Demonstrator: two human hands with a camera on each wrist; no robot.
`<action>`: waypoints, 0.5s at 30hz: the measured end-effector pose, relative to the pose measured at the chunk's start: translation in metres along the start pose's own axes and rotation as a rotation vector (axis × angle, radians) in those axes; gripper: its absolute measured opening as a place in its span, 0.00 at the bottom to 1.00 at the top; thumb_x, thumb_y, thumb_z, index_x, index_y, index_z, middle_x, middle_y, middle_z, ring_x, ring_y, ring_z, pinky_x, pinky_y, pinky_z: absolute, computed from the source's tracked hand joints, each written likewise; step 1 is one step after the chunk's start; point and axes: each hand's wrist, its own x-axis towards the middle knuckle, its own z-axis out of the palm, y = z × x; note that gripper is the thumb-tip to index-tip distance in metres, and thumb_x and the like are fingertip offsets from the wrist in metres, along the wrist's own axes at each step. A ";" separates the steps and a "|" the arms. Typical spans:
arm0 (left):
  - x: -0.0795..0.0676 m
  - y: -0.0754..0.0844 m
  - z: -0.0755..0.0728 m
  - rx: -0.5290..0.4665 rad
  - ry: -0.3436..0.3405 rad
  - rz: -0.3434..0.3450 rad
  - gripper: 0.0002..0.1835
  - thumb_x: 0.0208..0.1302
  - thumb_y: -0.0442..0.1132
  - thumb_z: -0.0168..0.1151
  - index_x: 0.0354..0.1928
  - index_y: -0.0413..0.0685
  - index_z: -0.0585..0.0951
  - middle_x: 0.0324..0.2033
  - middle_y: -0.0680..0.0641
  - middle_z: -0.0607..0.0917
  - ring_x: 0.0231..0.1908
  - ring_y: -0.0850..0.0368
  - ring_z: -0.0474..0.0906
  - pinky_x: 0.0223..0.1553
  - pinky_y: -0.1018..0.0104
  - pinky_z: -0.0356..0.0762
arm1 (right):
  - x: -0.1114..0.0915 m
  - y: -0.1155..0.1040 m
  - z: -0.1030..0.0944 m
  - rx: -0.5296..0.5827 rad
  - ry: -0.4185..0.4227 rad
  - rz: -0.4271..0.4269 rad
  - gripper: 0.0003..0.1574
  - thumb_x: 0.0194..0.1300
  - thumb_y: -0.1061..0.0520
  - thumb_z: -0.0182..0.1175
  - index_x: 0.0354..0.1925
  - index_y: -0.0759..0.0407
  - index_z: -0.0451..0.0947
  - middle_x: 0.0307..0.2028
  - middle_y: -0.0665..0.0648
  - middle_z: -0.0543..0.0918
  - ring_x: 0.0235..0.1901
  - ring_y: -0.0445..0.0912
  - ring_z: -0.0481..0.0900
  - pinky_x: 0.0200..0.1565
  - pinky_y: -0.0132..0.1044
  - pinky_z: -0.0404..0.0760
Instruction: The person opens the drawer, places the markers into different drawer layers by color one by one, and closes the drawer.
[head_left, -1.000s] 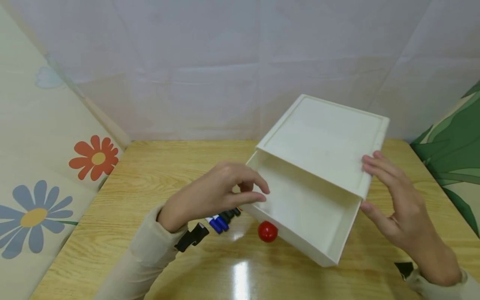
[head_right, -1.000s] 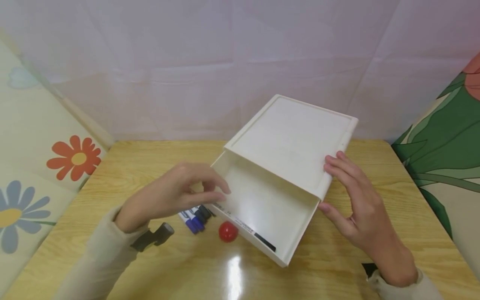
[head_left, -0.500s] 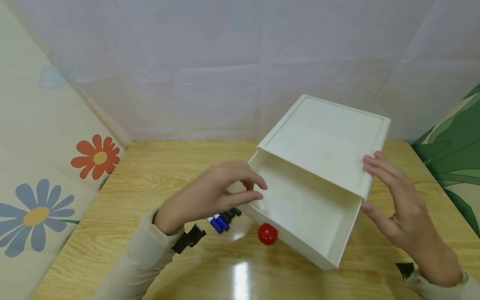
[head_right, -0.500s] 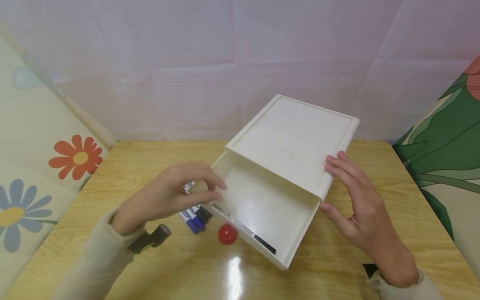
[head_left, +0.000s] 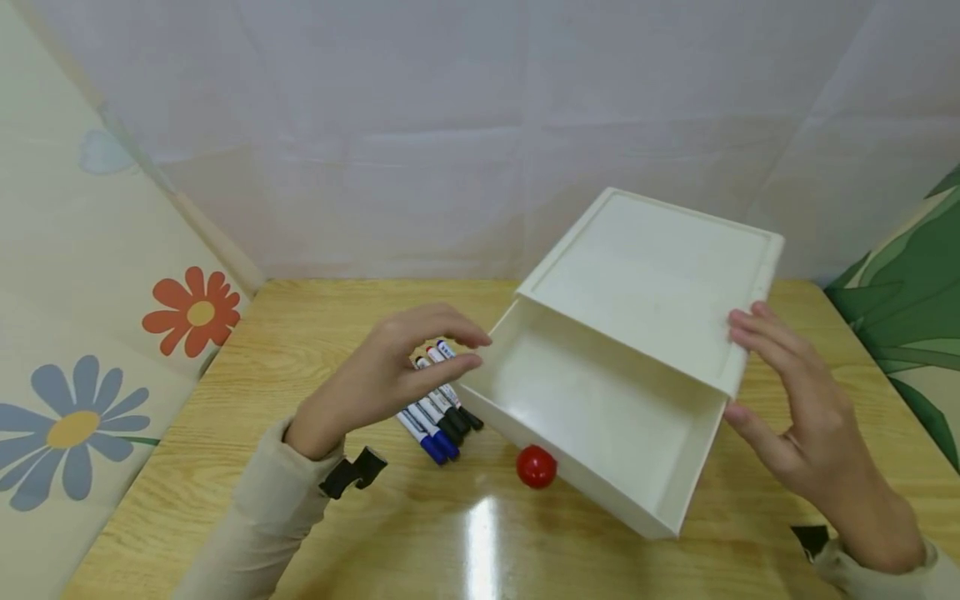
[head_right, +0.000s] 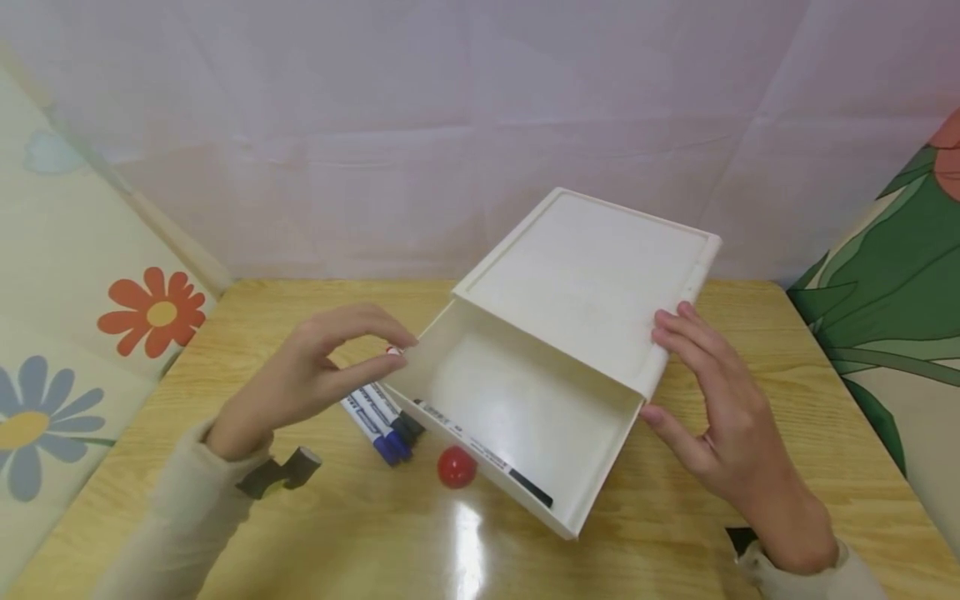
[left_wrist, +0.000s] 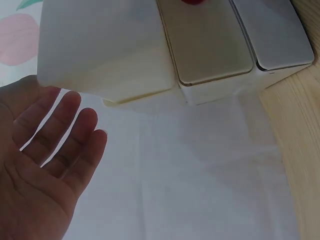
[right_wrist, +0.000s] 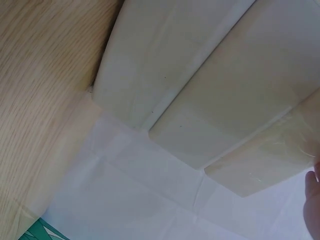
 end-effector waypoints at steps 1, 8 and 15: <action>-0.002 -0.002 0.000 -0.004 0.005 -0.007 0.11 0.58 0.35 0.61 0.44 0.44 0.80 0.41 0.50 0.84 0.43 0.63 0.78 0.47 0.69 0.78 | 0.000 0.000 0.000 0.001 0.001 0.000 0.41 0.60 0.42 0.58 0.47 0.82 0.69 0.52 0.73 0.73 0.60 0.62 0.66 0.67 0.44 0.62; -0.012 -0.015 -0.003 0.005 0.034 -0.044 0.11 0.58 0.34 0.62 0.44 0.45 0.80 0.41 0.49 0.84 0.44 0.62 0.78 0.47 0.68 0.78 | 0.000 -0.001 0.000 0.000 0.000 0.007 0.41 0.60 0.42 0.58 0.47 0.82 0.69 0.52 0.73 0.74 0.60 0.62 0.66 0.67 0.44 0.62; -0.024 -0.027 -0.003 0.037 0.041 -0.090 0.11 0.57 0.33 0.62 0.43 0.47 0.81 0.41 0.51 0.84 0.43 0.60 0.79 0.46 0.67 0.79 | 0.001 -0.003 0.001 0.001 -0.003 0.007 0.41 0.60 0.42 0.58 0.47 0.82 0.68 0.52 0.73 0.73 0.60 0.62 0.66 0.67 0.44 0.62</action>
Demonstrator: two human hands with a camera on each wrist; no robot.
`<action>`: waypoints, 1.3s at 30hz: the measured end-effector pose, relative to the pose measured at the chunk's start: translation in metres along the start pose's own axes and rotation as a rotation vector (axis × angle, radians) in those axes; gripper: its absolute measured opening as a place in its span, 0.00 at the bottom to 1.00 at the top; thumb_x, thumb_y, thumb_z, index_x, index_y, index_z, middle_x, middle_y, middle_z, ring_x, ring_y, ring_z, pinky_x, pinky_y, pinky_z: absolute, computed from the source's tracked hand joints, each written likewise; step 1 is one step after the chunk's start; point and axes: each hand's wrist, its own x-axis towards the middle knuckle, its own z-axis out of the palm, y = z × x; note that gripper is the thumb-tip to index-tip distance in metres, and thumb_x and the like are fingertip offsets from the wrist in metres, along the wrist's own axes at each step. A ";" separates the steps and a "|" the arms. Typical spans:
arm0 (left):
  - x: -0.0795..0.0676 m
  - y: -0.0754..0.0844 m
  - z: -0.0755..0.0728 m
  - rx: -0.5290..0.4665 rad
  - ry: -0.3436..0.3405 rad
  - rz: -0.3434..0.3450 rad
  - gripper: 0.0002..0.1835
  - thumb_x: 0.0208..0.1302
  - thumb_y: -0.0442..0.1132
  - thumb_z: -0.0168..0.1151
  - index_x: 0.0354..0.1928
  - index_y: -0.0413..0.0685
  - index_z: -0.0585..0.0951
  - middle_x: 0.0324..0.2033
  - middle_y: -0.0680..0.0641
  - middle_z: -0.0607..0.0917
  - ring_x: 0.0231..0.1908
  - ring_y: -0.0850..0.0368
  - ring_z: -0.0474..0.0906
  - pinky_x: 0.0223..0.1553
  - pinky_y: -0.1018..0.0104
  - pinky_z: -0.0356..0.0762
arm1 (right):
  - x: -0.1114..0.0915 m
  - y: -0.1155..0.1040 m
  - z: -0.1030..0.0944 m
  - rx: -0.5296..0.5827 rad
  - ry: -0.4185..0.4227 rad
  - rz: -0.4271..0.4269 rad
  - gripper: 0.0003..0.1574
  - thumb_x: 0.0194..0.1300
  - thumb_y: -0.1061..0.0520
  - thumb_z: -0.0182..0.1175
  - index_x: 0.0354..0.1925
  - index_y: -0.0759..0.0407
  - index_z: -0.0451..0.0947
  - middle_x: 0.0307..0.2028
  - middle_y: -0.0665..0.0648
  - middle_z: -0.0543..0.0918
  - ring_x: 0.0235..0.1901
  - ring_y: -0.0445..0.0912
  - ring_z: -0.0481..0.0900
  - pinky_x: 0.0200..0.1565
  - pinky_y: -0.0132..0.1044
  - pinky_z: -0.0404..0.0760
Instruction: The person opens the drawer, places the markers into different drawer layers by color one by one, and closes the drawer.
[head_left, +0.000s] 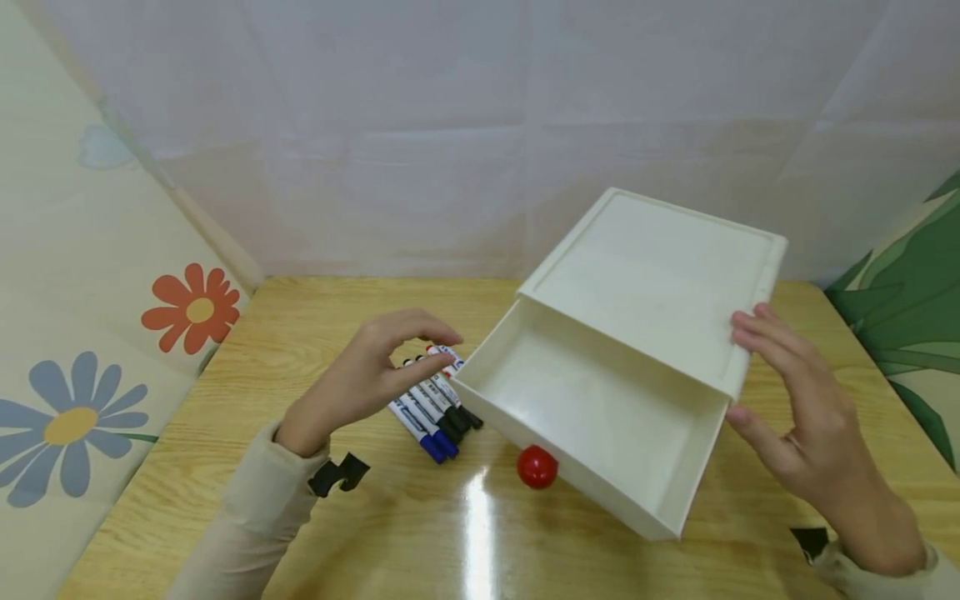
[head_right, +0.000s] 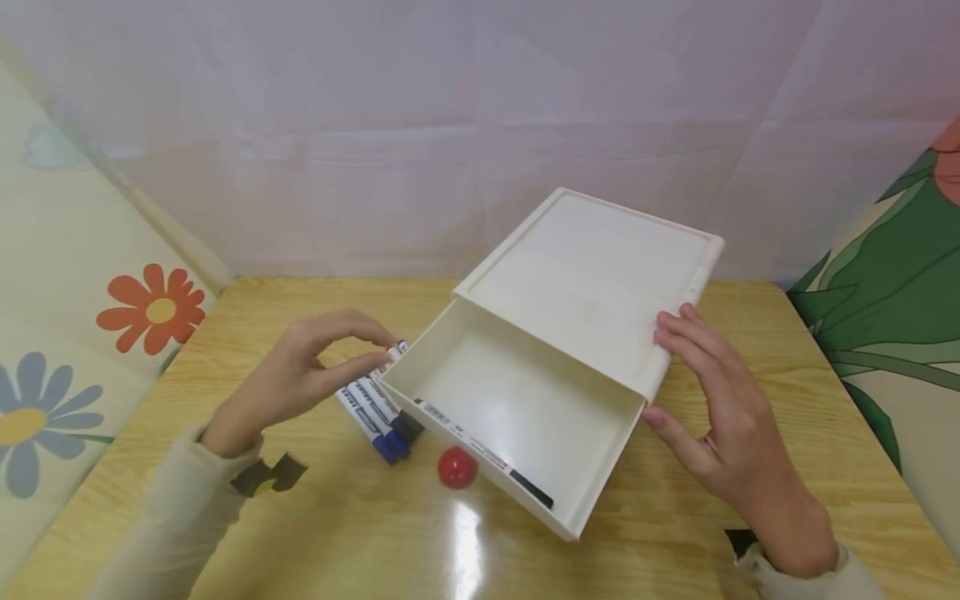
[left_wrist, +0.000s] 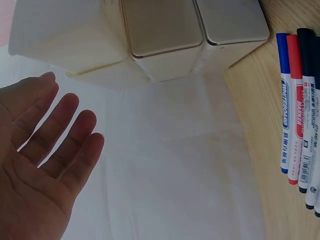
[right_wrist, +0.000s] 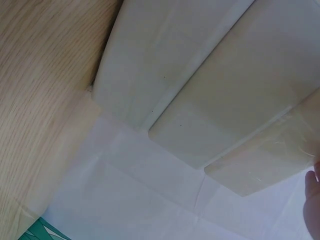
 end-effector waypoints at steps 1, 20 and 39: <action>-0.001 -0.002 0.000 0.002 -0.002 -0.008 0.11 0.57 0.33 0.62 0.43 0.47 0.81 0.40 0.52 0.84 0.42 0.60 0.79 0.45 0.67 0.79 | 0.000 0.000 0.000 0.000 0.000 -0.001 0.41 0.60 0.43 0.58 0.47 0.83 0.68 0.52 0.73 0.73 0.60 0.62 0.66 0.67 0.44 0.62; -0.025 -0.048 -0.001 0.028 -0.037 -0.170 0.11 0.59 0.40 0.61 0.45 0.55 0.80 0.42 0.57 0.83 0.45 0.62 0.77 0.48 0.65 0.77 | -0.001 0.000 -0.001 -0.016 -0.011 0.009 0.41 0.60 0.42 0.58 0.47 0.83 0.68 0.53 0.73 0.73 0.61 0.62 0.66 0.67 0.43 0.62; -0.043 -0.075 -0.001 0.030 -0.068 -0.304 0.12 0.58 0.39 0.63 0.45 0.48 0.81 0.44 0.52 0.83 0.46 0.57 0.78 0.49 0.55 0.77 | -0.002 0.001 0.000 -0.023 -0.005 0.011 0.42 0.60 0.41 0.58 0.47 0.82 0.69 0.53 0.72 0.74 0.61 0.62 0.66 0.67 0.43 0.61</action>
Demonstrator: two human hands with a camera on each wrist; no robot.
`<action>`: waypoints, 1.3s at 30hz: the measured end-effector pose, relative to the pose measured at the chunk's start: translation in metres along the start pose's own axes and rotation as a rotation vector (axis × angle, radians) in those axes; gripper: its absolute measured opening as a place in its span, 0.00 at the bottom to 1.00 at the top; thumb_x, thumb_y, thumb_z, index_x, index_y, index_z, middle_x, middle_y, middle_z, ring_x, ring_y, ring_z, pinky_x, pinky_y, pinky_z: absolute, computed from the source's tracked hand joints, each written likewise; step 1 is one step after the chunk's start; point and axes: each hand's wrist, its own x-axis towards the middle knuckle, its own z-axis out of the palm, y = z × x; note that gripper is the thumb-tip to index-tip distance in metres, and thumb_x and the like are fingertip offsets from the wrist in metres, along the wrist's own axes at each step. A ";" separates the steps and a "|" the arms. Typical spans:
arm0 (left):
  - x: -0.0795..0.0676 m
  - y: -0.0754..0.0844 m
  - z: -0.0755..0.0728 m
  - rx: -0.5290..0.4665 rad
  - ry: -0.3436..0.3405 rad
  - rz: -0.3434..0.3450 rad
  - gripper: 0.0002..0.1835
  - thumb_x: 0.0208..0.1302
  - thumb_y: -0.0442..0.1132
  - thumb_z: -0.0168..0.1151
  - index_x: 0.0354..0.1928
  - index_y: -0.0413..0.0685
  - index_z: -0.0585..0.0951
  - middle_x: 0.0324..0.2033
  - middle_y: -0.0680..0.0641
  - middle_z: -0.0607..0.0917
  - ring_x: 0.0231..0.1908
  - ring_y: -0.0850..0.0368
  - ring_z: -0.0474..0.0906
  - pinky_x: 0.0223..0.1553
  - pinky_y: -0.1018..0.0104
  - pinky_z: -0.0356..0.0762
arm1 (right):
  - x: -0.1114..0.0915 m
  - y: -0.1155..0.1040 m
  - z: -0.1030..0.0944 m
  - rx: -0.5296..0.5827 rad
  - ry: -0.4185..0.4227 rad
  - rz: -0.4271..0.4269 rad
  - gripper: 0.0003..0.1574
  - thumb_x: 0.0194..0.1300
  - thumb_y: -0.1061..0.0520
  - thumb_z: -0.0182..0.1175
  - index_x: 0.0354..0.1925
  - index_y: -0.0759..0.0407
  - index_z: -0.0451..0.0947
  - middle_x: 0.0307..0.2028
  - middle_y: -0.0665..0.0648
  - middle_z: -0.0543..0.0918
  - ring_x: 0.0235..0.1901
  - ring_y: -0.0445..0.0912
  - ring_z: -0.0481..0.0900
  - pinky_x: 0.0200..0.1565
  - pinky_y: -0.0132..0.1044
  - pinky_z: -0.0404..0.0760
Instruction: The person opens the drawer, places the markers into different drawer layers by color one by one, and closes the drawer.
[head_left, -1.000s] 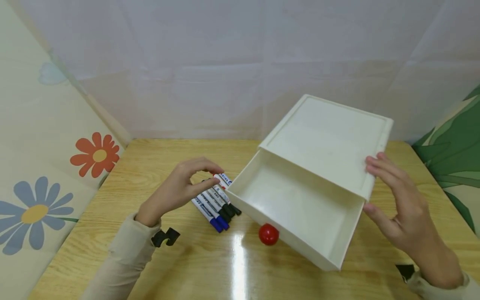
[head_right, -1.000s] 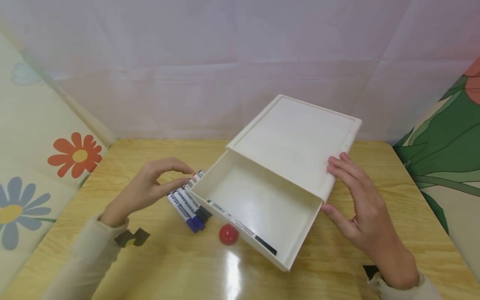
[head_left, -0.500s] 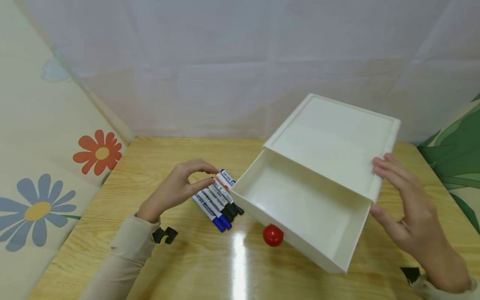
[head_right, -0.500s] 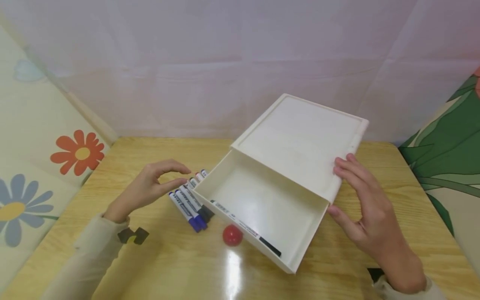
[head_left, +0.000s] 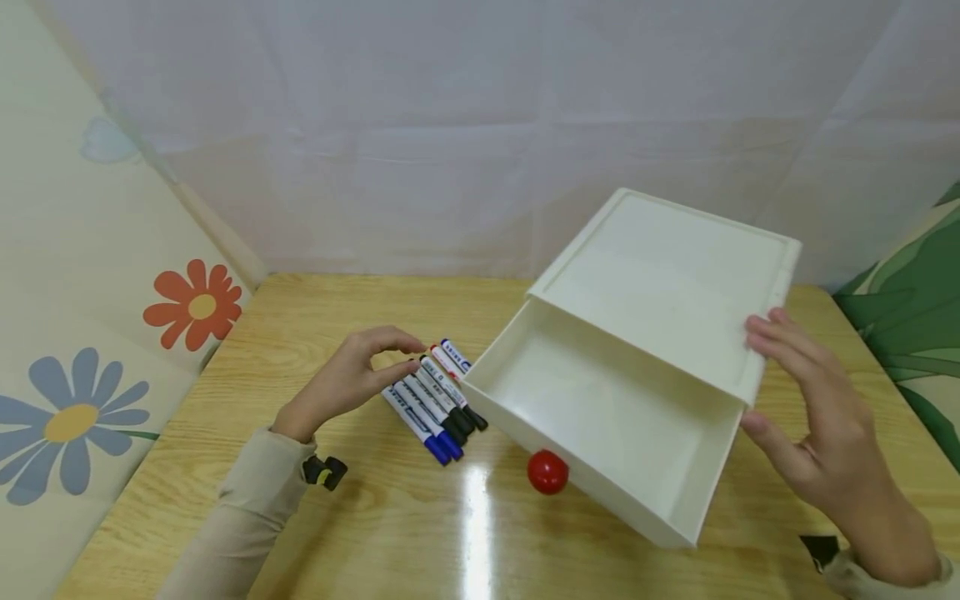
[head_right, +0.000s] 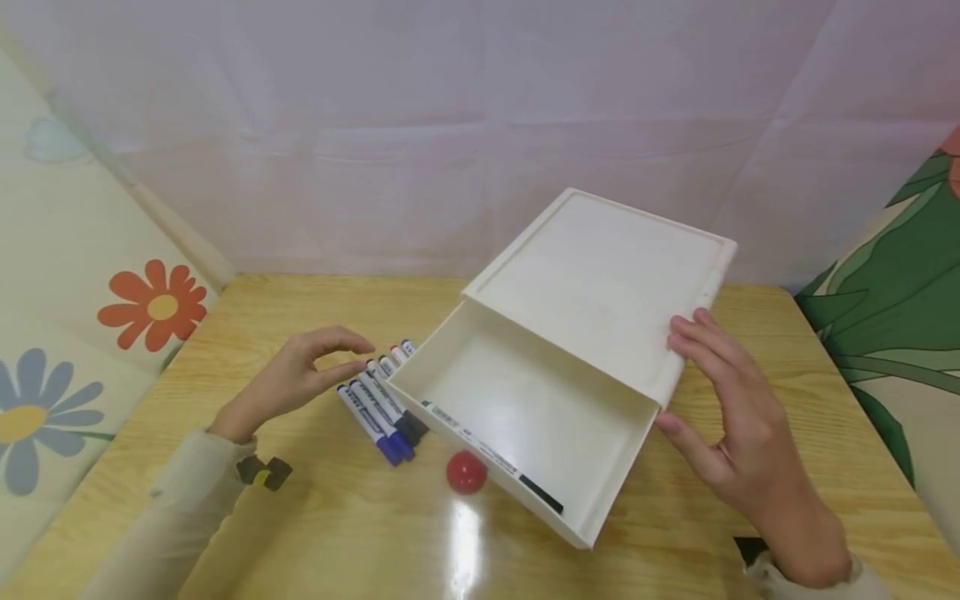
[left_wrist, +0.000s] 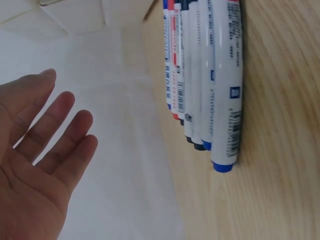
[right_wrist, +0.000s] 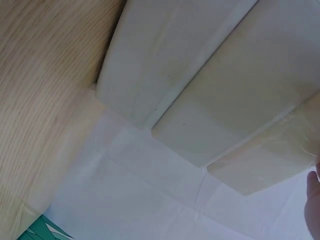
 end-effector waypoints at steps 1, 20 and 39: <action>0.000 -0.002 0.000 0.000 -0.004 -0.007 0.12 0.58 0.39 0.62 0.45 0.47 0.81 0.44 0.51 0.83 0.47 0.56 0.78 0.49 0.53 0.77 | 0.000 0.000 0.000 0.000 0.001 -0.002 0.42 0.60 0.41 0.58 0.47 0.82 0.69 0.53 0.72 0.74 0.61 0.62 0.66 0.67 0.43 0.61; -0.002 -0.029 0.005 -0.043 -0.097 -0.096 0.14 0.59 0.42 0.62 0.47 0.47 0.80 0.46 0.51 0.83 0.49 0.52 0.77 0.52 0.54 0.75 | 0.002 -0.001 0.002 0.028 0.019 -0.004 0.41 0.60 0.42 0.59 0.47 0.83 0.69 0.52 0.73 0.74 0.60 0.62 0.66 0.67 0.44 0.62; 0.000 -0.043 0.011 0.047 -0.204 -0.183 0.11 0.58 0.35 0.62 0.44 0.49 0.81 0.46 0.50 0.81 0.51 0.51 0.74 0.55 0.50 0.71 | 0.000 -0.001 0.003 0.042 0.049 0.003 0.41 0.59 0.43 0.59 0.47 0.82 0.69 0.52 0.73 0.74 0.60 0.62 0.66 0.67 0.45 0.62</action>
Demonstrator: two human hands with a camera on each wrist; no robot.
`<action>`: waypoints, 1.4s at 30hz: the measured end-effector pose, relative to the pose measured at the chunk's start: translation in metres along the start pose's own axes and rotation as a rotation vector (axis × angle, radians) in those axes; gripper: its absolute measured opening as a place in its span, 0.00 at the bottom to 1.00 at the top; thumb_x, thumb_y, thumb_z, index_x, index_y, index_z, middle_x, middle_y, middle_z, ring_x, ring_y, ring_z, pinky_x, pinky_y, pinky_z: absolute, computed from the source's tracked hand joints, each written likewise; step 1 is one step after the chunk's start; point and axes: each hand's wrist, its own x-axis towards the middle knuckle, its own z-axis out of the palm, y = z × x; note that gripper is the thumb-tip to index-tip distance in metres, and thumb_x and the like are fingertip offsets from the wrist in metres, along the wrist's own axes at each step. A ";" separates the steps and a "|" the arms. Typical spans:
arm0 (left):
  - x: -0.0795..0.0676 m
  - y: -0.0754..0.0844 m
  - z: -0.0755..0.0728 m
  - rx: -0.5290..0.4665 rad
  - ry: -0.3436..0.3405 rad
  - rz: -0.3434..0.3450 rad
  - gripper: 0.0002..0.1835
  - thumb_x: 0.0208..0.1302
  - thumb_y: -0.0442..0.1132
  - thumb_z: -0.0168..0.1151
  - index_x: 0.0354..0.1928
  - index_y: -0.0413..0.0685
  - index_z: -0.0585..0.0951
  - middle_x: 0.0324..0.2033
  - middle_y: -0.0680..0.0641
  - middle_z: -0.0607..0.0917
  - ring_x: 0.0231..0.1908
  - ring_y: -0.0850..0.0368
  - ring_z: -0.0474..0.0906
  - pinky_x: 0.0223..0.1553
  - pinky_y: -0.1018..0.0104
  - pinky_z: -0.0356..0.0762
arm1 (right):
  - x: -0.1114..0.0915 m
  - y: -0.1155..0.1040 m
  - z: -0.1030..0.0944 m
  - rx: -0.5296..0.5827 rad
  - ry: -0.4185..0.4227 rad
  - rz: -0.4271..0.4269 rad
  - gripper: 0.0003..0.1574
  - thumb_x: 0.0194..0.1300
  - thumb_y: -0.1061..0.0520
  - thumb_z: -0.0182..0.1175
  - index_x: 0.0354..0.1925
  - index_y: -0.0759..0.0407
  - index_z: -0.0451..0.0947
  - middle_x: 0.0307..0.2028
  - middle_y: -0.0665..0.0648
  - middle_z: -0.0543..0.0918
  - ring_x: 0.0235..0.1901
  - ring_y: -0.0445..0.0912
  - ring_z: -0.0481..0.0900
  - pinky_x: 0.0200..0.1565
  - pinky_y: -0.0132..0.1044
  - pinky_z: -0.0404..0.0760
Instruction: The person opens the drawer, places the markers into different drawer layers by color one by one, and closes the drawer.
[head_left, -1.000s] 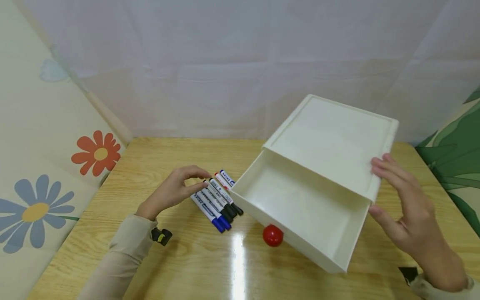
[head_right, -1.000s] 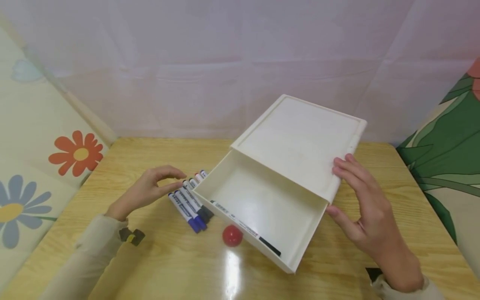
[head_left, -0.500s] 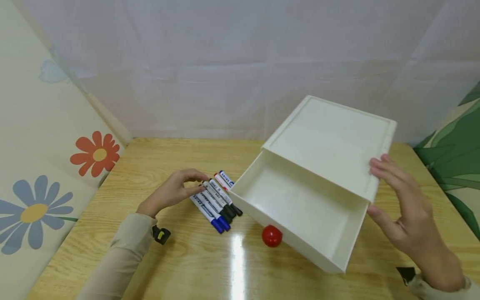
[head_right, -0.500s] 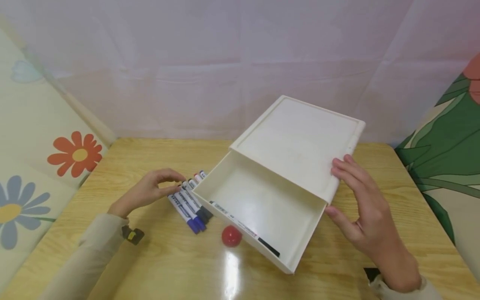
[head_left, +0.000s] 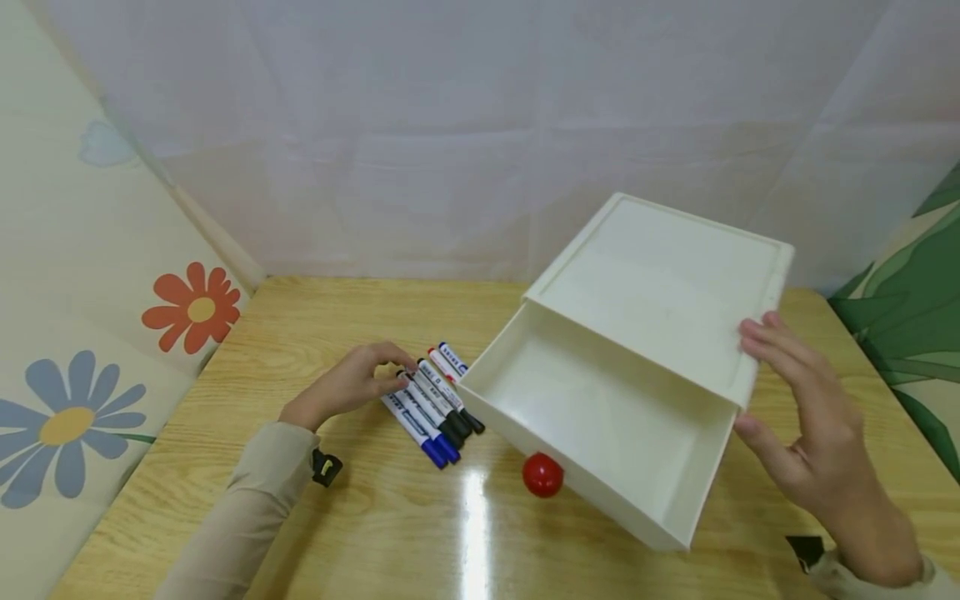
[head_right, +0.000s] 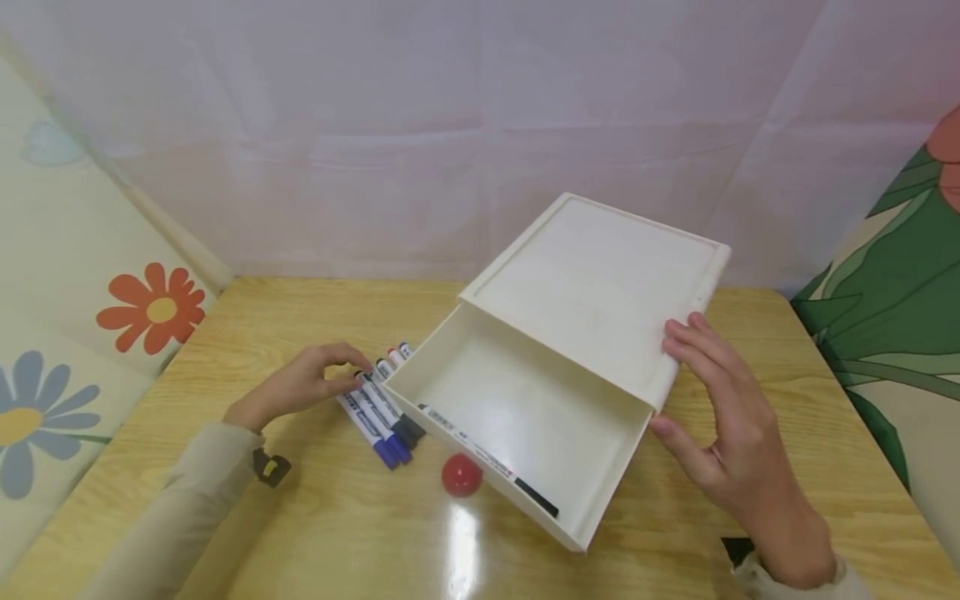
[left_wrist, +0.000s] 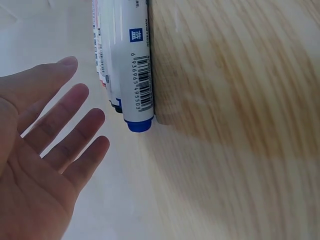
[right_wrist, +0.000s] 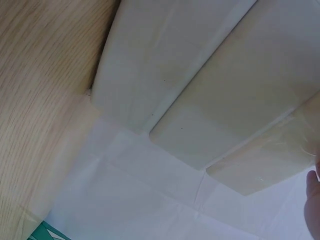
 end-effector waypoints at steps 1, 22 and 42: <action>0.000 0.000 0.000 -0.002 -0.010 -0.005 0.11 0.58 0.35 0.61 0.44 0.49 0.81 0.47 0.50 0.81 0.51 0.51 0.74 0.56 0.50 0.71 | 0.000 0.000 0.000 0.001 -0.001 0.001 0.41 0.59 0.43 0.59 0.47 0.82 0.69 0.52 0.73 0.74 0.60 0.62 0.66 0.67 0.45 0.62; 0.007 -0.002 0.007 0.117 -0.064 -0.033 0.10 0.60 0.34 0.59 0.42 0.52 0.82 0.44 0.48 0.81 0.47 0.53 0.76 0.52 0.54 0.74 | -0.002 0.001 0.003 0.020 0.046 -0.003 0.41 0.58 0.43 0.61 0.46 0.83 0.70 0.51 0.73 0.75 0.59 0.63 0.68 0.66 0.46 0.63; 0.012 0.000 0.013 0.149 -0.098 -0.027 0.12 0.55 0.31 0.62 0.43 0.48 0.83 0.42 0.48 0.82 0.44 0.55 0.77 0.49 0.58 0.77 | -0.001 0.000 0.002 0.007 0.031 -0.002 0.41 0.58 0.43 0.60 0.46 0.83 0.69 0.52 0.73 0.74 0.60 0.63 0.67 0.66 0.44 0.63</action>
